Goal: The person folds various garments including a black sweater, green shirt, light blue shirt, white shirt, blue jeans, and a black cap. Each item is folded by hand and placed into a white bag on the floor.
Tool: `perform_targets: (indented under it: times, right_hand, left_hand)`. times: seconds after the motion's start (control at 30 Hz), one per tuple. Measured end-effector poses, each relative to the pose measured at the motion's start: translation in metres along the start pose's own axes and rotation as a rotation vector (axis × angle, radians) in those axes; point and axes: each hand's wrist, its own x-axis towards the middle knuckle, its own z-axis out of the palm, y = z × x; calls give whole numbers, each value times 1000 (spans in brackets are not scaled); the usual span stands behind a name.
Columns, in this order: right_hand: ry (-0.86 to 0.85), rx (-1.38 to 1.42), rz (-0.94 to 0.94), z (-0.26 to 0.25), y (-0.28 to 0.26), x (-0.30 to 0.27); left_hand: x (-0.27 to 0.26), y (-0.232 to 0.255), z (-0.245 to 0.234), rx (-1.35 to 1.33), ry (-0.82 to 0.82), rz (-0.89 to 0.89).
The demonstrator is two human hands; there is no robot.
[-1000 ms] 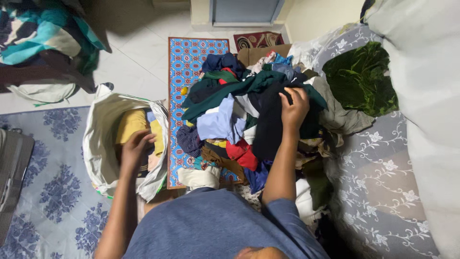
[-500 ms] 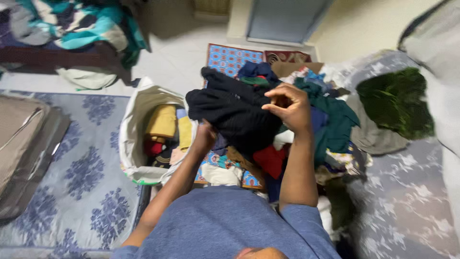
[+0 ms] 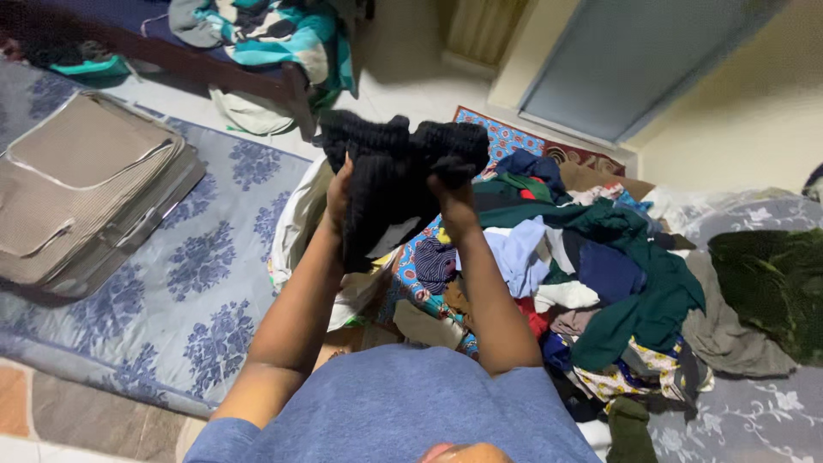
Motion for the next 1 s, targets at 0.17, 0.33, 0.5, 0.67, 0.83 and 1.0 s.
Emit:
perform_targets:
  times: [0.17, 0.33, 0.5, 0.67, 0.83, 1.0]
  right_hand:
    - [175, 475, 180, 4, -24, 8]
    - [113, 781, 313, -6, -41, 4]
    - [128, 751, 369, -1, -32, -10]
    - [78, 450, 355, -48, -37, -12]
    - [229, 336, 306, -94, -43, -18]
    - [339, 121, 190, -136, -74, -13]
  left_hand:
    - [9, 52, 1, 389, 121, 100]
    - [-4, 84, 1, 352, 339, -142]
    - [-7, 34, -4, 1124, 423, -170]
    - [-4, 18, -28, 1308, 441, 69]
    - [8, 26, -24, 1539, 252, 393]
    - [41, 41, 17, 1577, 209, 422]
